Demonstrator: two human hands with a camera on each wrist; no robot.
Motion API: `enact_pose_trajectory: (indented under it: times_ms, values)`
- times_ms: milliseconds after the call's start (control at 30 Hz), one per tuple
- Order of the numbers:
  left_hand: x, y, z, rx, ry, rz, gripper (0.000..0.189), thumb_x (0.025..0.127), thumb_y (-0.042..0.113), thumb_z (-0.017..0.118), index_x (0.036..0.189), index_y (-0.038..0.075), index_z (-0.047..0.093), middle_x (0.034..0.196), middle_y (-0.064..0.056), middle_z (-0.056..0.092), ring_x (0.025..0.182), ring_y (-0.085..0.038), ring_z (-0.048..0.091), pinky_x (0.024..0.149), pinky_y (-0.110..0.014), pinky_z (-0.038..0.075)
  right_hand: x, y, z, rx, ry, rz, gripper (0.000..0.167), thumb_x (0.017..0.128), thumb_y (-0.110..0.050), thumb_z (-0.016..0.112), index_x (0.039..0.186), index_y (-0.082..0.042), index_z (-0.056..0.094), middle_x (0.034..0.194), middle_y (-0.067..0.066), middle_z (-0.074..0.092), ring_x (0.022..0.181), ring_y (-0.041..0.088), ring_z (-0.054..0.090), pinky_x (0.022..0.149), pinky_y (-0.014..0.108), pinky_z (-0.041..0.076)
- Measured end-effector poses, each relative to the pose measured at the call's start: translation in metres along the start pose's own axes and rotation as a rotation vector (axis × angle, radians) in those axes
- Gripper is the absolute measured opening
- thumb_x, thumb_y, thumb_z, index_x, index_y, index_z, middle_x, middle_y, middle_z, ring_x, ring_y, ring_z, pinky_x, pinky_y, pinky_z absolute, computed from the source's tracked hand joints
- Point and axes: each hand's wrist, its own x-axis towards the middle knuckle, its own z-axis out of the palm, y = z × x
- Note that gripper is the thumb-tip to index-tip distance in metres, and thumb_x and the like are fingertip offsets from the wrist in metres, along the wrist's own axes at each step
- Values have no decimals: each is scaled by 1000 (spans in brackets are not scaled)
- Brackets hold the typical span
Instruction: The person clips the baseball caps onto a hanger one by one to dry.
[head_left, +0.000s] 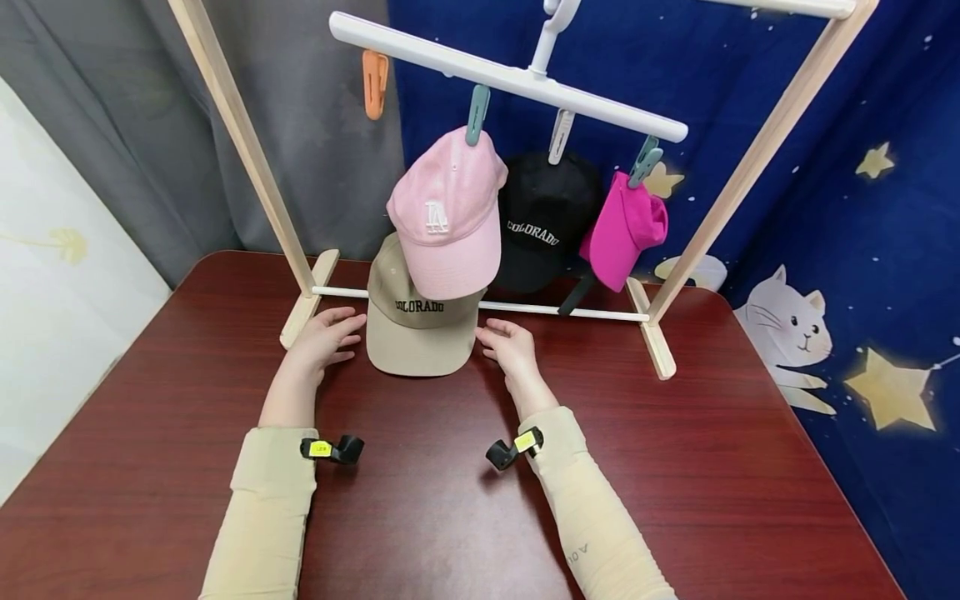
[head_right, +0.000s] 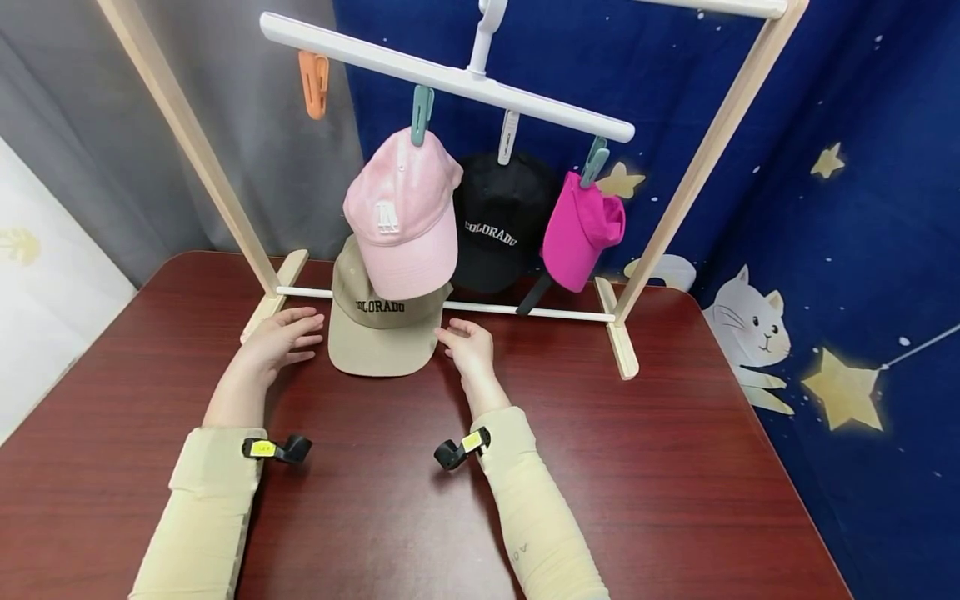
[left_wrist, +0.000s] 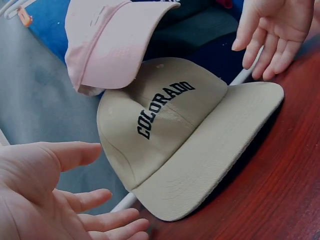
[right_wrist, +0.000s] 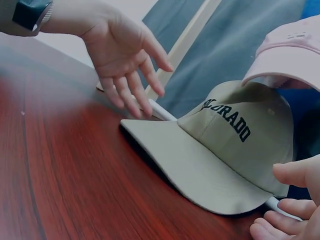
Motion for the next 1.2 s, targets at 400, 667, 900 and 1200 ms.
enact_pose_trajectory:
  times_ms: [400,667,900,1200]
  values:
    - [3,-3,8,-56,-19,-19,65,100,25,49,151,0,17,148,-22,31,132,-35,37,104,-47,35,-3,9,4,-109,-24,-92,51,85,-5,71,131,7,52,122,23,59,109,28,60,85,35,50]
    - [7,-6,6,-52,-21,-49,65,101,26,49,150,-2,17,146,-23,35,128,-33,41,100,-40,41,-4,13,7,-184,-50,-148,50,83,-5,73,129,5,55,121,20,61,108,28,58,87,33,47]
    - [4,-8,-1,0,-24,-68,63,101,28,47,147,-7,22,141,-24,39,108,-19,54,89,-29,48,-4,19,10,-256,-85,-212,51,83,-6,74,129,4,56,120,18,62,110,30,55,93,37,43]
    - [3,-12,-8,25,-1,-74,54,100,25,49,139,-11,38,112,-11,56,80,-3,58,79,-24,52,-8,22,16,-411,-125,-252,54,81,-11,76,130,0,57,124,16,59,117,26,51,99,37,39]
